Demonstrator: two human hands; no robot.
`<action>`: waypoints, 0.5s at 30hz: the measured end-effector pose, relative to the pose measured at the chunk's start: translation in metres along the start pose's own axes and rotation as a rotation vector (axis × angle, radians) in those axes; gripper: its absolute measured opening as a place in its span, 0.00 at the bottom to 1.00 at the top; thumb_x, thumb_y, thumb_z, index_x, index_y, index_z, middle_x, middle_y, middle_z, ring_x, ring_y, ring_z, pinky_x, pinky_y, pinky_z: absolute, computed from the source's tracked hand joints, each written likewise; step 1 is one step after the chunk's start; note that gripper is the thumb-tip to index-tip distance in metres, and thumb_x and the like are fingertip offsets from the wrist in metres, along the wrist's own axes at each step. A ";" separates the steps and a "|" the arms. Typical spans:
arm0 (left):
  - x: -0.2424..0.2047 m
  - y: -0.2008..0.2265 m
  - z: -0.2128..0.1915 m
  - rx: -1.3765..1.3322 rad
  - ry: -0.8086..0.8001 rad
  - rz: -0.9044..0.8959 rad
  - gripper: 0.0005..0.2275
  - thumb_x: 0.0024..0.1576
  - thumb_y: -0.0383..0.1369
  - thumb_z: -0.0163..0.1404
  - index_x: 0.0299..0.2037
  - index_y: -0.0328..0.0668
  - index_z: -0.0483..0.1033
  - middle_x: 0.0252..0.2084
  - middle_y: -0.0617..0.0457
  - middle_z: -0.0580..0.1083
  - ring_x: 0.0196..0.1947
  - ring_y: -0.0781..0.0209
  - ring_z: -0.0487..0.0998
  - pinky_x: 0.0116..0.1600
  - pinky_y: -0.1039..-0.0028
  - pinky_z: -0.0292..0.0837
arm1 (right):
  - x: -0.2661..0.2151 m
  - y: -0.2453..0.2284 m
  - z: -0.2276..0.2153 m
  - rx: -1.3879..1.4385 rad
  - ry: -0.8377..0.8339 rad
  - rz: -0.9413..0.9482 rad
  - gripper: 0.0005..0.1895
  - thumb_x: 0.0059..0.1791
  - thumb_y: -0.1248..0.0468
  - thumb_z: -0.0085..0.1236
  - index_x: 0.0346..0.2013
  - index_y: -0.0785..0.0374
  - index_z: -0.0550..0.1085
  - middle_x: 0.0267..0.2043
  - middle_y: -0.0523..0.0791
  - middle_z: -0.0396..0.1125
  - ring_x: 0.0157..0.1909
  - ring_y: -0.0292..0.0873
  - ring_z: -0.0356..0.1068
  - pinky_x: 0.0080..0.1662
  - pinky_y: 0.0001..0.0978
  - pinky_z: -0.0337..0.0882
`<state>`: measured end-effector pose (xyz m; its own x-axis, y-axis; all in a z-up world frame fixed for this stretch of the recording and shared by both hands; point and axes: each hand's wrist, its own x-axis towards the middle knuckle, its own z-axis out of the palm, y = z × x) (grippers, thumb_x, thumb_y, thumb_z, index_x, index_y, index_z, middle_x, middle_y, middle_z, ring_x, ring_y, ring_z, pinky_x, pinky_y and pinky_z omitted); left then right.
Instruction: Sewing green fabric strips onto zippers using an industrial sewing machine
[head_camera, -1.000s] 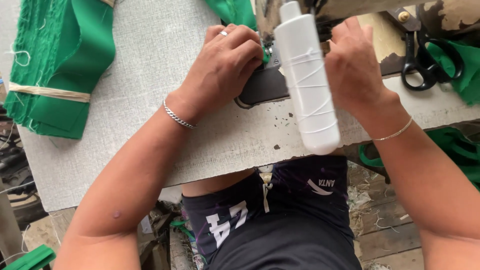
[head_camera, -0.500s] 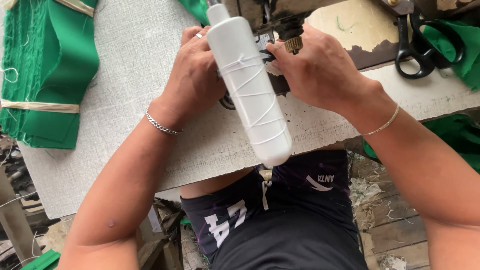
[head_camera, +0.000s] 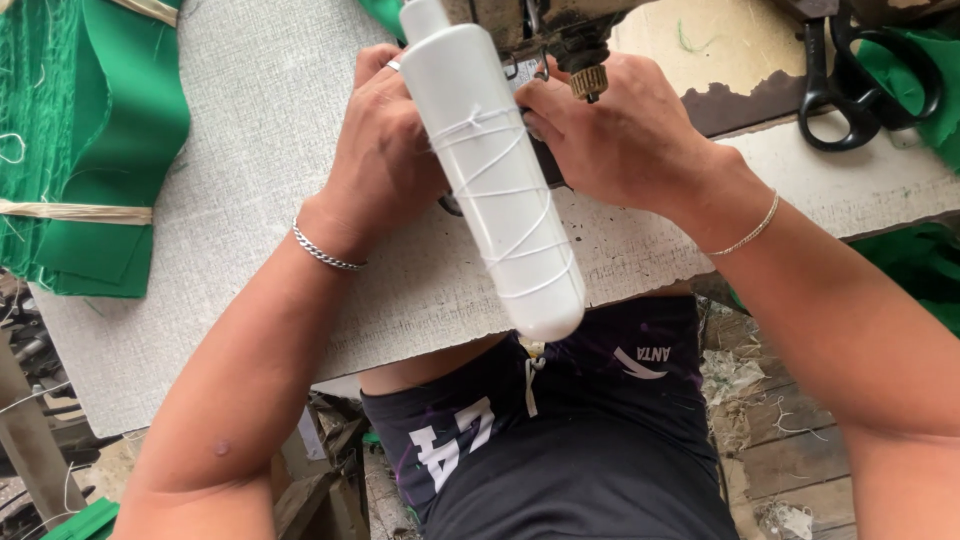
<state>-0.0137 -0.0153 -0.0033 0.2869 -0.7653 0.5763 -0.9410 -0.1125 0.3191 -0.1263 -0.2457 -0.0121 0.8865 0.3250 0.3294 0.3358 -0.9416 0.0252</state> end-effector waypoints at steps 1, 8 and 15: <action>0.000 -0.001 0.003 0.008 0.020 -0.011 0.17 0.59 0.13 0.50 0.24 0.42 0.60 0.25 0.51 0.62 0.29 0.53 0.62 0.49 0.61 0.58 | 0.000 0.002 0.001 -0.034 0.021 -0.019 0.04 0.63 0.59 0.52 0.47 0.54 0.74 0.20 0.44 0.54 0.16 0.49 0.49 0.21 0.43 0.56; 0.003 -0.001 0.008 0.015 0.052 -0.027 0.17 0.62 0.20 0.56 0.24 0.42 0.62 0.26 0.51 0.64 0.31 0.51 0.66 0.46 0.60 0.58 | 0.017 0.026 -0.008 0.304 0.073 -0.184 0.01 0.57 0.64 0.63 0.43 0.56 0.79 0.37 0.44 0.72 0.35 0.51 0.70 0.30 0.42 0.65; -0.002 0.007 0.002 0.045 -0.013 -0.073 0.10 0.63 0.22 0.45 0.28 0.41 0.65 0.27 0.50 0.63 0.34 0.48 0.65 0.51 0.57 0.54 | 0.016 0.033 -0.006 0.173 0.108 -0.231 0.02 0.60 0.58 0.63 0.44 0.49 0.80 0.36 0.39 0.70 0.34 0.48 0.70 0.27 0.40 0.61</action>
<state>-0.0208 -0.0155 -0.0036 0.3526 -0.7624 0.5427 -0.9250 -0.1961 0.3254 -0.1034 -0.2722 -0.0002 0.7444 0.5085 0.4327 0.5820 -0.8118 -0.0471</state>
